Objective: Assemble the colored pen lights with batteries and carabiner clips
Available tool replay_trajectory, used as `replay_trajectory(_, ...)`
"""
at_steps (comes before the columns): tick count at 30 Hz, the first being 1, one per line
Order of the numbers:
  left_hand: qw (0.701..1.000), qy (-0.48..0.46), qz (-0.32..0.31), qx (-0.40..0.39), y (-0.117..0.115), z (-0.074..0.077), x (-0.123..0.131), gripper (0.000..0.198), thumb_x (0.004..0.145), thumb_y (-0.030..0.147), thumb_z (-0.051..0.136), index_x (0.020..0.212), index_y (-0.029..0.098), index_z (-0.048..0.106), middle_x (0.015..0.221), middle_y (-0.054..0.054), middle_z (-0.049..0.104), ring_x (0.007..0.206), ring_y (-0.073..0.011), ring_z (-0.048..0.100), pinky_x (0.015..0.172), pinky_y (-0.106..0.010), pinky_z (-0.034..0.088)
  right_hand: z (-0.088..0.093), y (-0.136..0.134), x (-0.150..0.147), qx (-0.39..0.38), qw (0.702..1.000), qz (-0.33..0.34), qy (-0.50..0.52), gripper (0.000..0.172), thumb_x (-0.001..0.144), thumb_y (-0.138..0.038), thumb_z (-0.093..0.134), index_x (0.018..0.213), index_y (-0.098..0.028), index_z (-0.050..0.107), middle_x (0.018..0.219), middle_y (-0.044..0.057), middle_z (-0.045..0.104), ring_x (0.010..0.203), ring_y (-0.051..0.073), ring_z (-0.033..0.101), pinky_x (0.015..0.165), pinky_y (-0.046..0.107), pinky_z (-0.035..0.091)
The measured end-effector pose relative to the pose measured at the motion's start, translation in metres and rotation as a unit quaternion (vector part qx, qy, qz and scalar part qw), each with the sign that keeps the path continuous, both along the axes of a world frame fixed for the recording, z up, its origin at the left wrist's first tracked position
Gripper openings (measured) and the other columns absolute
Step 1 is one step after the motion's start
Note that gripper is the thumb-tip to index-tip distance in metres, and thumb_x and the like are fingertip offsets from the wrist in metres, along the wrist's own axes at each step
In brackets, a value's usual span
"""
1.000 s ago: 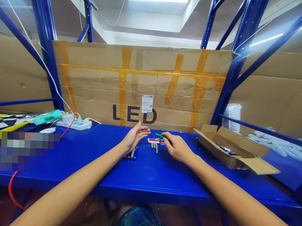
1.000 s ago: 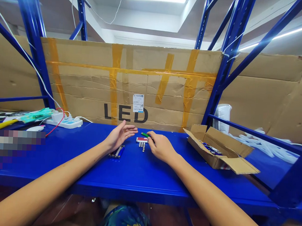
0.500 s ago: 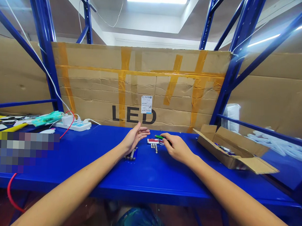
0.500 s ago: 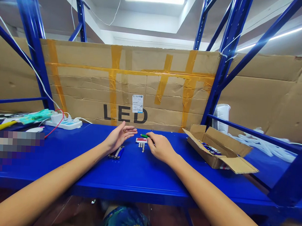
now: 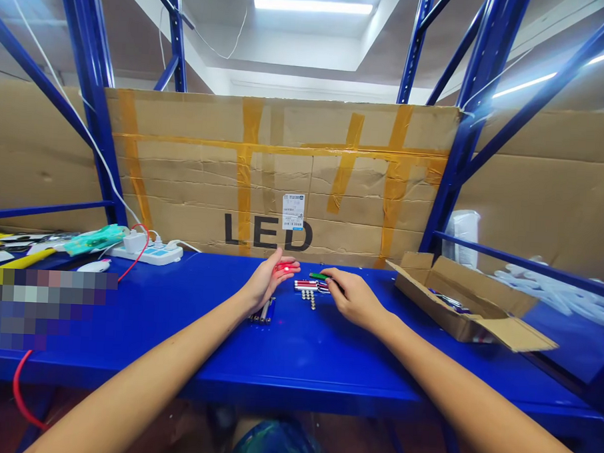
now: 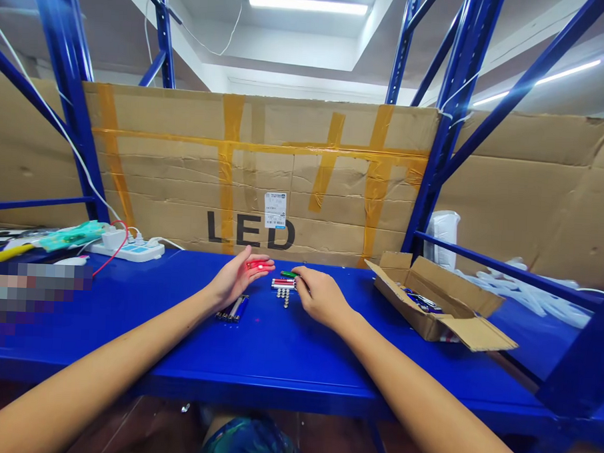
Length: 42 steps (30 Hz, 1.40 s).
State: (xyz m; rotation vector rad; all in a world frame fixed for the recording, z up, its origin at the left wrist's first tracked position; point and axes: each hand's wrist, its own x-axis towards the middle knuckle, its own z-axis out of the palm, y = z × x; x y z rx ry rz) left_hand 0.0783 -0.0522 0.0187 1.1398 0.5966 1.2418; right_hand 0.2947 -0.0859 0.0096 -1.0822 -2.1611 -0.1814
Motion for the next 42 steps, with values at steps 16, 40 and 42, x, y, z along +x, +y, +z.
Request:
replay_trajectory(16,1.000,0.004,-0.009,0.000,0.002,-0.001,0.001,0.045,0.097,0.046,0.043,0.093,0.008,0.068,0.099,-0.017,0.072,0.100,-0.0230,0.067,0.103,-0.038,0.044,0.000,0.004,0.002,0.055,0.998,0.018,0.029,0.028,0.094,-0.021,0.042,0.110,-0.016,0.063,0.104,0.011,0.074,0.094,0.022,0.069,0.083,0.034,0.053)
replay_trajectory(40,0.859,0.380,0.068,0.336,0.050,-0.003,0.026,0.016,0.079,0.016,0.061,0.091,0.014,0.070,0.088,-0.006,0.072,0.083,-0.0177,0.065,0.076,-0.029,0.050,0.004,0.062,0.012,-0.085,0.993,0.064,0.059,0.029,0.093,-0.024,0.048,0.114,-0.020,0.066,0.117,0.009,0.069,0.109,0.022,0.063,0.097,0.038,0.045)
replay_trajectory(42,0.854,0.400,0.081,0.322,0.068,-0.005,0.029,0.016,0.077,0.015,0.061,0.090,0.013,0.071,0.087,-0.006,0.073,0.081,-0.0180,0.066,0.075,-0.029,0.050,0.001,0.080,0.016,-0.095,0.993,-0.001,0.076,0.029,0.088,-0.022,0.055,0.115,-0.018,0.063,0.119,0.012,0.068,0.107,0.023,0.062,0.095,0.039,0.046)
